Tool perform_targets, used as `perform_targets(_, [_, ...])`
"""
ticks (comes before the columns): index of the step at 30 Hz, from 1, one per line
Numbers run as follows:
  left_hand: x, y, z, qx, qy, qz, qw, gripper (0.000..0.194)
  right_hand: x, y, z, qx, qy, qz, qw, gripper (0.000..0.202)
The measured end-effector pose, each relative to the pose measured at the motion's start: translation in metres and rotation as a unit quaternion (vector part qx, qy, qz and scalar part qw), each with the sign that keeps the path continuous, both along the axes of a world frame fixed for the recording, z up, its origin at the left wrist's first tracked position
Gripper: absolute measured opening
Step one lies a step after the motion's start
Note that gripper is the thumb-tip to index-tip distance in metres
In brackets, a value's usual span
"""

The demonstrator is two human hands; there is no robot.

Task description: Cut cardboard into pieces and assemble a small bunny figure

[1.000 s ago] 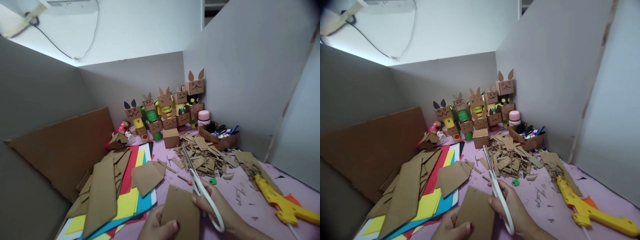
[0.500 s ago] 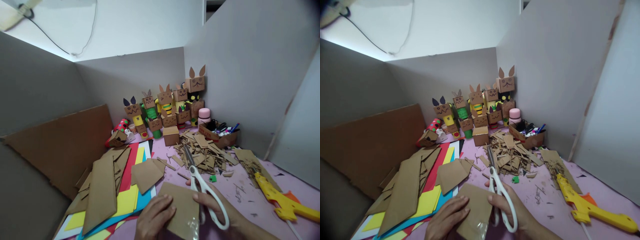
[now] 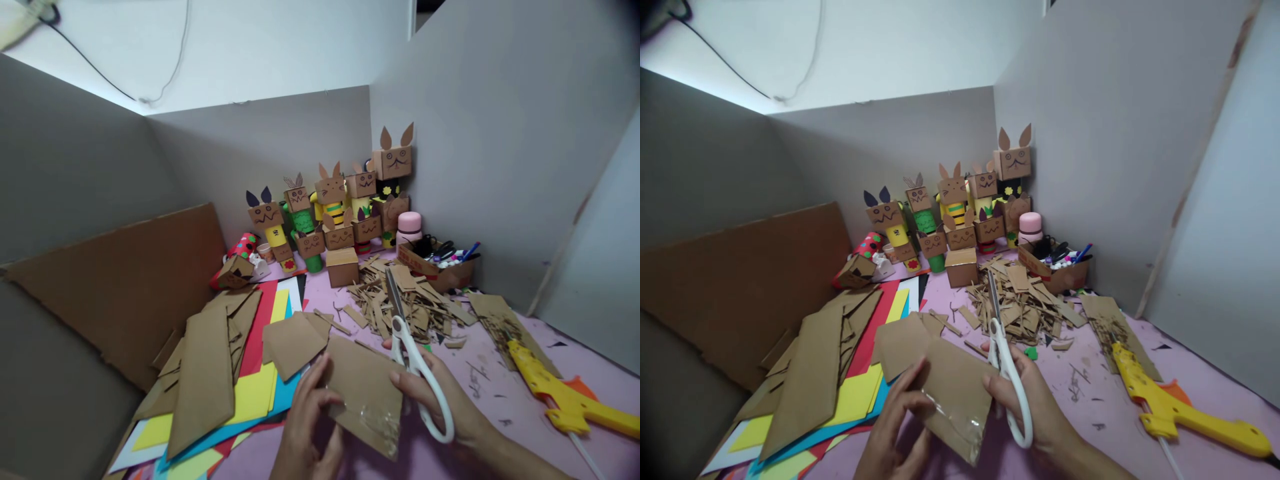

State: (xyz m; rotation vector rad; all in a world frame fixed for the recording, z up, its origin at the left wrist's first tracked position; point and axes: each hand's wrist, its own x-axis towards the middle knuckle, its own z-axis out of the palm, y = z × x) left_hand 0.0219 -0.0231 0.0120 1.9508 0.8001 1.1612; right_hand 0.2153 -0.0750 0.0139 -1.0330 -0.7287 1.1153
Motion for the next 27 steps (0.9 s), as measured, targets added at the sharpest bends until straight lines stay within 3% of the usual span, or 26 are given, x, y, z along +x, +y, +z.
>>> perform_targets(2, [0.004, 0.0, -0.001, -0.111, -0.112, 0.01, 0.987, 0.034, 0.003, 0.001, 0.002, -0.011, -0.017, -0.019, 1.0, 0.058])
perform_targets(4, [0.007, 0.003, -0.002, -0.238, -0.187, -0.001, 0.953, 0.054, 0.004, 0.002, 0.003, -0.025, -0.021, -0.027, 0.999, 0.06])
perform_targets(7, [0.006, 0.011, 0.001, -0.369, -0.189, 0.006, 0.91, 0.062, 0.005, 0.005, -0.001, -0.043, -0.034, 0.013, 0.998, 0.06])
perform_targets(9, [0.003, 0.016, 0.005, -0.378, -0.188, 0.042, 0.905, 0.06, 0.006, 0.007, -0.006, -0.052, -0.066, 0.05, 0.995, 0.054])
perform_targets(13, [-0.003, 0.017, 0.014, -0.319, -0.239, 0.118, 0.909, 0.061, 0.011, 0.007, -0.011, -0.077, -0.214, 0.073, 0.971, 0.045])
perform_targets(15, [-0.005, 0.015, 0.017, -0.303, -0.249, 0.133, 0.91, 0.06, 0.012, 0.004, -0.011, -0.07, -0.34, 0.063, 0.936, 0.045])
perform_targets(18, [-0.005, 0.013, 0.02, -0.307, -0.247, 0.141, 0.908, 0.059, 0.01, -0.003, -0.01, -0.03, -0.508, 0.065, 0.858, 0.044])
perform_targets(20, [-0.006, 0.014, 0.019, -0.317, -0.248, 0.139, 0.905, 0.063, 0.009, -0.007, -0.007, 0.001, -0.566, 0.093, 0.819, 0.035])
perform_targets(22, [-0.006, 0.017, 0.016, -0.326, -0.251, 0.137, 0.901, 0.065, 0.009, -0.009, -0.001, 0.028, -0.587, 0.111, 0.801, 0.02])
perform_targets(24, [-0.006, 0.02, 0.012, -0.334, -0.248, 0.136, 0.899, 0.065, 0.01, -0.011, 0.008, 0.045, -0.565, 0.095, 0.819, 0.014])
perform_targets(27, [-0.005, 0.021, 0.006, -0.353, -0.229, 0.114, 0.9, 0.062, 0.008, -0.011, 0.016, 0.042, -0.39, 0.108, 0.913, 0.03])
